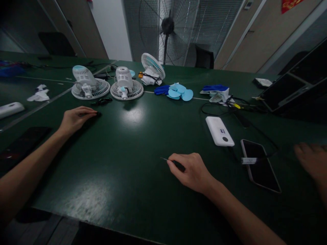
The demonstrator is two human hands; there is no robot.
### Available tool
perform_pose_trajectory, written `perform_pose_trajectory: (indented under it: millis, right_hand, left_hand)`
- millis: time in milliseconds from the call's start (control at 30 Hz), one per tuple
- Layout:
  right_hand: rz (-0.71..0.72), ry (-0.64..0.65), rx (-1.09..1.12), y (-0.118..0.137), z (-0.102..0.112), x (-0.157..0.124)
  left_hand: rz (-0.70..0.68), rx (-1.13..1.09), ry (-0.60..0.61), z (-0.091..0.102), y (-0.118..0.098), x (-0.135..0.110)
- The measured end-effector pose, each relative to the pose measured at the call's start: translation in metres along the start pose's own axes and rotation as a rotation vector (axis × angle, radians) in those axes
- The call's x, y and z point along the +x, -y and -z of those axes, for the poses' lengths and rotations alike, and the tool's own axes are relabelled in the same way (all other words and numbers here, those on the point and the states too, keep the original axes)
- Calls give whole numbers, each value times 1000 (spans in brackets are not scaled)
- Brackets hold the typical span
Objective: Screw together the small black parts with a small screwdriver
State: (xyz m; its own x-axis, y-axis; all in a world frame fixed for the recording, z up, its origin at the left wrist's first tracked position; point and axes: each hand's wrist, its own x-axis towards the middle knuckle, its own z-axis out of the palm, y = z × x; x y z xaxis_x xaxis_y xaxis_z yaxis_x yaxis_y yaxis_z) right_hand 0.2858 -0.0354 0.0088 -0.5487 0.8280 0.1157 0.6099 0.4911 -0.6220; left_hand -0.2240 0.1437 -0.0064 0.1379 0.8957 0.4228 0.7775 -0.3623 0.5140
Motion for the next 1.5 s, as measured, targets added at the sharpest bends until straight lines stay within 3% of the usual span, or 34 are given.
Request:
perform_pose_trajectory:
  millis: [233, 300, 467, 633, 733, 867, 1067, 1200, 1367, 1500]
  right_hand:
    - [-3, 11, 19, 0, 1, 0]
    - [-1, 5, 0, 0, 1, 0]
    - [1, 2, -22, 2, 1, 0]
    - [2, -13, -38, 3, 1, 0]
    - [3, -9, -16, 2, 0, 0]
    - [-10, 2, -4, -1, -1, -1]
    - [-10, 16, -13, -2, 0, -1]
    - [-4, 13, -23, -1, 1, -1]
    - [3, 12, -29, 1, 1, -1]
    - [7, 12, -46, 3, 1, 0]
  left_hand:
    - [-55, 370, 129, 2, -9, -8]
    - [-31, 394, 115, 0, -11, -8]
    - [108, 175, 0, -3, -13, -4]
    - [377, -47, 32, -1, -5, 0]
    - [428, -150, 46, -1, -1, 2]
    - [369, -227, 64, -1, -3, 3]
    - [36, 126, 107, 4, -13, -1]
    - [-96, 249, 120, 3, -3, -1]
    - [-147, 334, 146, 1, 9, 1]
    - [-90, 379, 196, 3, -6, -3]
